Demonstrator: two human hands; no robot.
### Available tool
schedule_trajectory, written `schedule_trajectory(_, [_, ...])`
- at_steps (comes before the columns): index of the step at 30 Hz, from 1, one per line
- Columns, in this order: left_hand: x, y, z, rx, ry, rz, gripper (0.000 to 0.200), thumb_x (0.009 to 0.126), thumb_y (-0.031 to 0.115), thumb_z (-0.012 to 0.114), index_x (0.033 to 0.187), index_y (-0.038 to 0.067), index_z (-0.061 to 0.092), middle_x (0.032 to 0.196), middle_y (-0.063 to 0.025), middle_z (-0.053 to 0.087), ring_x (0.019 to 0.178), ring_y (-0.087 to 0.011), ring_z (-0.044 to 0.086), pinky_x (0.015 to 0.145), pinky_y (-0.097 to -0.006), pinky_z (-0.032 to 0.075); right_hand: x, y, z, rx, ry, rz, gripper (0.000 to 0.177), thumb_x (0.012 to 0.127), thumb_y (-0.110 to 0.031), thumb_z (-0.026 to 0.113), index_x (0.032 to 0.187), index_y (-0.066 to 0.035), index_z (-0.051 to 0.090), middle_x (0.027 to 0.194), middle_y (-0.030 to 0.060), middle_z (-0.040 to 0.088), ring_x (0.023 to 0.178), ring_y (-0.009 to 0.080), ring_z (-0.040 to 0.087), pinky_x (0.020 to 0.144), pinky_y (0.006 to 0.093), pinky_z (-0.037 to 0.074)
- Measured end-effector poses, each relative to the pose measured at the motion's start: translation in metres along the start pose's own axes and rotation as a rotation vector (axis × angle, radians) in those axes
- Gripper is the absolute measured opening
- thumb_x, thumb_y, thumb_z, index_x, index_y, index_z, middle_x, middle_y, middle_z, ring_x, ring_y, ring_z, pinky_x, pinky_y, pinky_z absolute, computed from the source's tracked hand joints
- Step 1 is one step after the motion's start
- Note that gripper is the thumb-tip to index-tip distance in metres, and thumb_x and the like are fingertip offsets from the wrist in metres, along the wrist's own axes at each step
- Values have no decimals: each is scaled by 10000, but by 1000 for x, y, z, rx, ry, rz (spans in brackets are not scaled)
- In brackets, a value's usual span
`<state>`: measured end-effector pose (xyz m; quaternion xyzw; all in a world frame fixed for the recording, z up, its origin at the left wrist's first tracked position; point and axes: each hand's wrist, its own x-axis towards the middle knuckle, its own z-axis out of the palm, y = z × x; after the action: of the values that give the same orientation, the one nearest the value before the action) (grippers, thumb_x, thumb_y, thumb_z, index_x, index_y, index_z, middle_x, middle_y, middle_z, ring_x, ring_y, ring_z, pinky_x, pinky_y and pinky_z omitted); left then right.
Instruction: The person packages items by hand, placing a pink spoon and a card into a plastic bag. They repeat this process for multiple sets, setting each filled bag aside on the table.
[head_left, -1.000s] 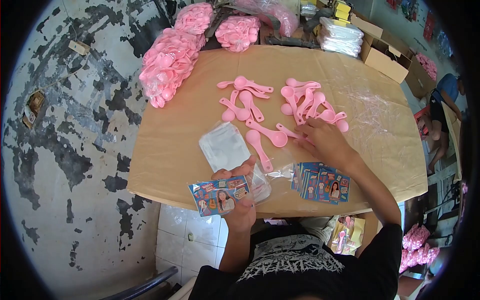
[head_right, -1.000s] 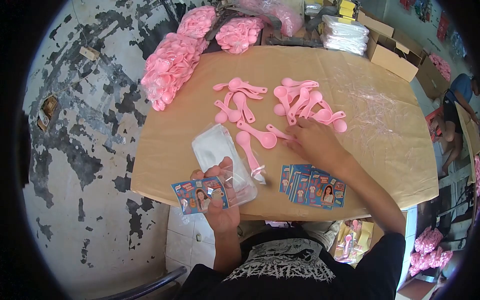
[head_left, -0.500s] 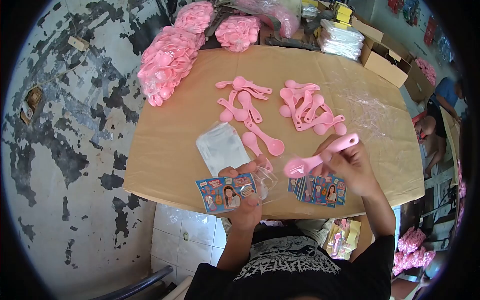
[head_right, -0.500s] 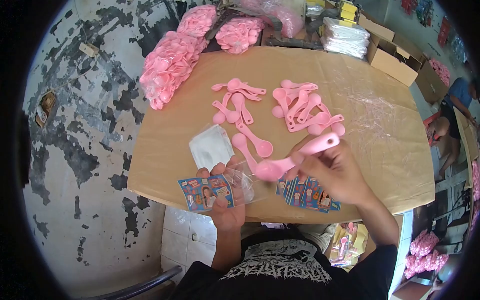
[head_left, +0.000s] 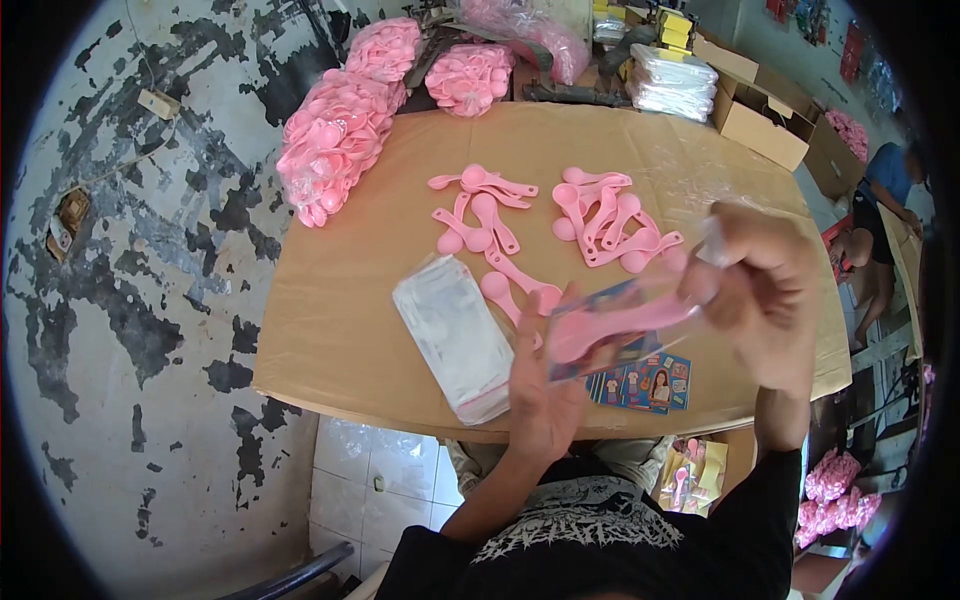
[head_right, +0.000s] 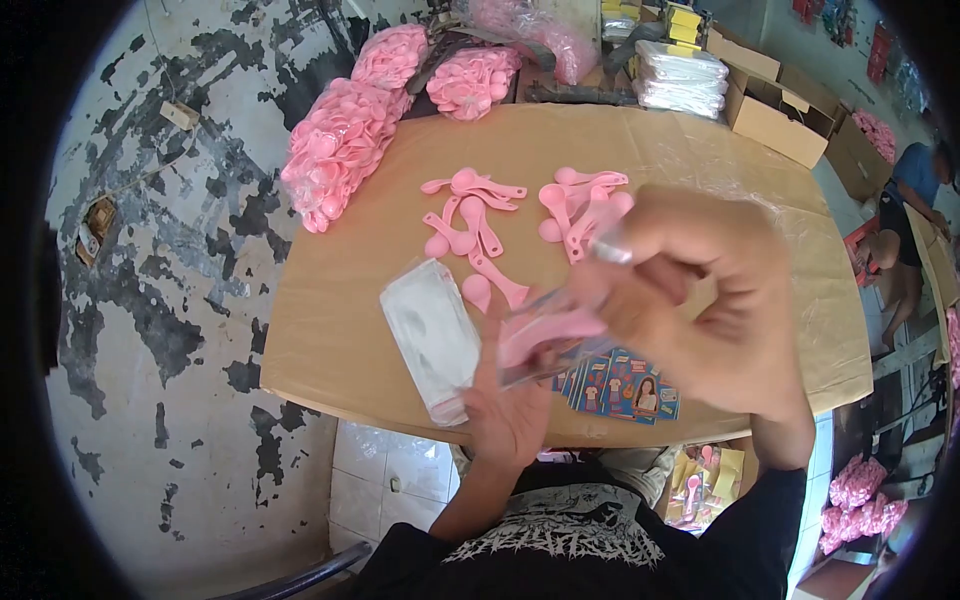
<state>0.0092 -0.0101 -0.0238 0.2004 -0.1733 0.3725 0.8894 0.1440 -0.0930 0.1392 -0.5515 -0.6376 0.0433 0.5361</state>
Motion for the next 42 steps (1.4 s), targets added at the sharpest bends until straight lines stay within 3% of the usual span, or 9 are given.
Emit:
schedule_trajectory(2, [10,4,30,625,-27,175,805,927,258,640,1509,48,124,1519,-211,219,1373,-262,333,1120,-431,303,5,-8,-11,-105,-6,23,69,774,-22,713,747,-20,650,534,28,499,465,95,441,463,261,344])
schedule_trajectory(5, [6,8,39,1165,-26,-65,677,963,217,580,1487,12,204,1431,-204,380,1253,-220,467,1052,-385,380,-1,2,-1,-220,-261,62,107,807,-106,723,769,-19,672,593,36,544,513,108,492,488,266,387])
schedule_trajectory(9, [1,13,22,1111,15,-490,506,1003,188,491,1435,-14,320,1278,-154,570,1166,-197,558,998,-325,428,-7,32,11,-181,-92,97,296,829,-86,713,1108,-35,625,946,77,622,807,99,569,624,248,404])
schedule_trajectory(12, [-5,21,20,729,-36,-636,417,1021,164,440,1390,-23,392,1256,-135,592,1179,-183,543,1000,-317,421,-13,45,10,77,-201,306,431,863,-100,690,1257,-55,522,904,66,664,772,128,625,653,256,473])
schedule_trajectory(15, [-2,23,34,783,-21,-424,370,1024,136,431,1357,-24,443,1286,-134,567,1186,-178,543,995,-310,426,-18,47,8,231,-303,422,506,878,-75,669,1333,-64,447,911,69,686,821,132,658,675,263,505])
schedule_trajectory(21, [10,21,30,968,305,-244,361,1013,88,441,1353,-34,454,1209,-129,591,966,-121,603,811,-238,484,-20,45,20,-114,-283,206,307,831,-27,685,1129,-59,616,876,69,665,803,175,643,683,293,511])
schedule_trajectory(24, [15,18,28,1149,317,-144,340,1001,63,456,1324,-40,490,1074,-109,643,753,-80,572,649,-223,467,-15,53,24,-517,-130,-233,199,767,-71,727,963,-75,687,887,45,639,856,210,605,700,316,509])
schedule_trajectory(37, [14,29,34,1765,77,-210,379,920,-9,503,1297,-45,487,876,-282,630,779,-398,664,649,-410,504,-20,70,35,-632,-214,-274,161,703,-132,735,833,-58,675,819,39,635,829,199,592,694,336,510])
schedule_trajectory(42, [18,34,41,1607,45,-198,321,974,38,459,1283,-36,503,1037,-192,667,785,-202,696,628,-298,527,-16,64,29,-223,-122,-53,72,743,-38,677,804,-23,644,738,56,632,682,174,602,628,300,497])
